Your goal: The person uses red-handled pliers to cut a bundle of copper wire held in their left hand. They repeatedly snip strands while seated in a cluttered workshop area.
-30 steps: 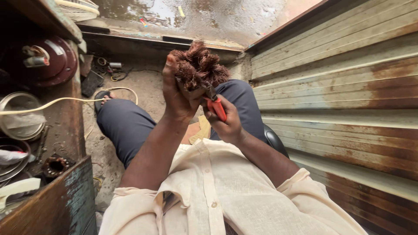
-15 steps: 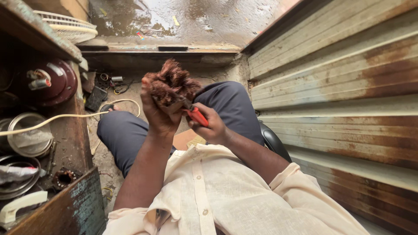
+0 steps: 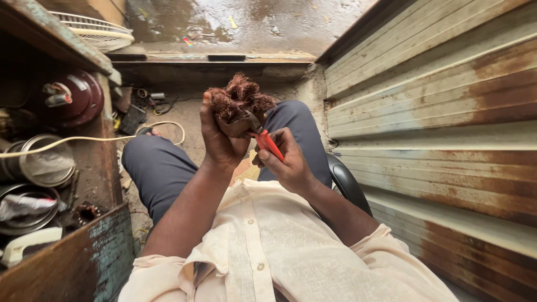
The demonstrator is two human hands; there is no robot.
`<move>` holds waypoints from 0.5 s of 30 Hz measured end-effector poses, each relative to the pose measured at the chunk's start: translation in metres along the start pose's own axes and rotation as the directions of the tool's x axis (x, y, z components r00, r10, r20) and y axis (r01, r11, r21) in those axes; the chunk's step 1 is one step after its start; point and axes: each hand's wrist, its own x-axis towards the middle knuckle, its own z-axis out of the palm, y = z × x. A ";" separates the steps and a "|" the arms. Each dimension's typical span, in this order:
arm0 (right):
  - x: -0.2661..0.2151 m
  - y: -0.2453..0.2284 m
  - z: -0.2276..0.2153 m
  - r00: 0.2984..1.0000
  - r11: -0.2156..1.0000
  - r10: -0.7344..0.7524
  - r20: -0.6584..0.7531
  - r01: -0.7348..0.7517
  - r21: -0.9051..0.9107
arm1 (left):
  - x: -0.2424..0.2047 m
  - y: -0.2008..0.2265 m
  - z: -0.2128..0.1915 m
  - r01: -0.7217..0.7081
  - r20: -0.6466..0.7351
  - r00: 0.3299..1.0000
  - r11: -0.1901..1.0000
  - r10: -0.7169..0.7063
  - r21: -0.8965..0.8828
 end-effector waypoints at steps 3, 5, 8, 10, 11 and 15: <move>-0.006 -0.002 -0.014 0.999 0.998 -0.013 0.040 0.015 -0.057 | 0.002 -0.011 0.007 -0.026 -0.031 0.999 0.999 0.027 0.024; -0.010 -0.003 -0.024 0.998 0.997 -0.029 0.054 0.032 -0.064 | 0.006 -0.019 0.010 -0.006 0.014 1.000 0.998 0.005 0.057; -0.014 -0.008 -0.036 0.998 0.999 -0.024 0.050 0.026 -0.026 | 0.010 -0.034 0.018 0.019 0.022 1.000 0.998 -0.020 0.055; -0.014 -0.009 -0.043 0.999 0.998 -0.036 0.023 0.037 -0.050 | 0.017 -0.041 0.019 0.036 0.016 0.999 0.998 -0.037 0.054; -0.017 -0.008 -0.047 1.000 0.997 -0.025 0.019 0.026 -0.067 | 0.020 -0.046 0.016 0.030 0.007 1.000 0.998 -0.031 0.054; -0.009 -0.004 -0.048 0.987 0.969 0.133 -0.091 -0.148 -0.198 | 0.035 -0.051 -0.006 0.045 -0.021 0.999 0.996 -0.044 0.080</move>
